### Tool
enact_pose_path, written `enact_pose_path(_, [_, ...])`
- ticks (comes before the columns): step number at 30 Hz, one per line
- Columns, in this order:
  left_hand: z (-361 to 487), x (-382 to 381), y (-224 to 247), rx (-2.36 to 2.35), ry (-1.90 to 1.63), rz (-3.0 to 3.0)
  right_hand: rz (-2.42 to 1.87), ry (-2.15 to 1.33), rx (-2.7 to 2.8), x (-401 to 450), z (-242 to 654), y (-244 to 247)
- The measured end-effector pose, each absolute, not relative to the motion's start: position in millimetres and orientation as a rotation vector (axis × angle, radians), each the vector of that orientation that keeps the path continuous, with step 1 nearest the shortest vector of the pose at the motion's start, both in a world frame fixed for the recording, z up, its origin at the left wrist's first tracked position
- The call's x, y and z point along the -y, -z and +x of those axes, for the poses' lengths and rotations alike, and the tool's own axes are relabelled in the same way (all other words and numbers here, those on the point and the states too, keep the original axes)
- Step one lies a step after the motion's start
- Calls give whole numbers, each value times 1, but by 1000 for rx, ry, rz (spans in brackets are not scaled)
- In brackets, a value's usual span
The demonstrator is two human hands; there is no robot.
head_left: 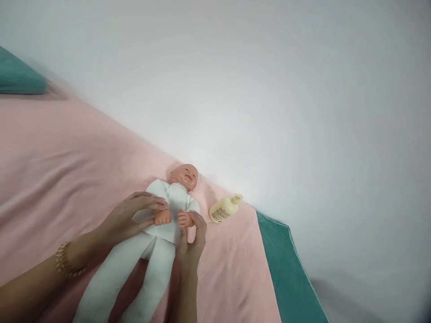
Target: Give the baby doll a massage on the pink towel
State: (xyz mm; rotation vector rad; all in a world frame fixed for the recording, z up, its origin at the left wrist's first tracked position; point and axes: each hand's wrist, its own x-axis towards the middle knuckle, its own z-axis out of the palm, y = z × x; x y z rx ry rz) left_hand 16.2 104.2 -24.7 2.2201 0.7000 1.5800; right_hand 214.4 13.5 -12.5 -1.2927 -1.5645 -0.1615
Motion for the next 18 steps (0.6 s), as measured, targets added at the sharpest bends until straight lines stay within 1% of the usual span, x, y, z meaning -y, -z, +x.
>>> enact_pose_path(3, [14,-115,39,-572,-1416,2389,-1218,187,1739,-14,218,18])
enact_pose_path(8, [12,-119,44,-612,-1190,2381,-1201,226,1796,-15,218,14])
enact_pose_path(14, [10,-117,38,-602,-1170,2358,-1196,330,1873,-15,217,11])
enact_pose_path(18, [9,-111,34,-642,-1217,2199,-1191,293,1755,-16,215,17])
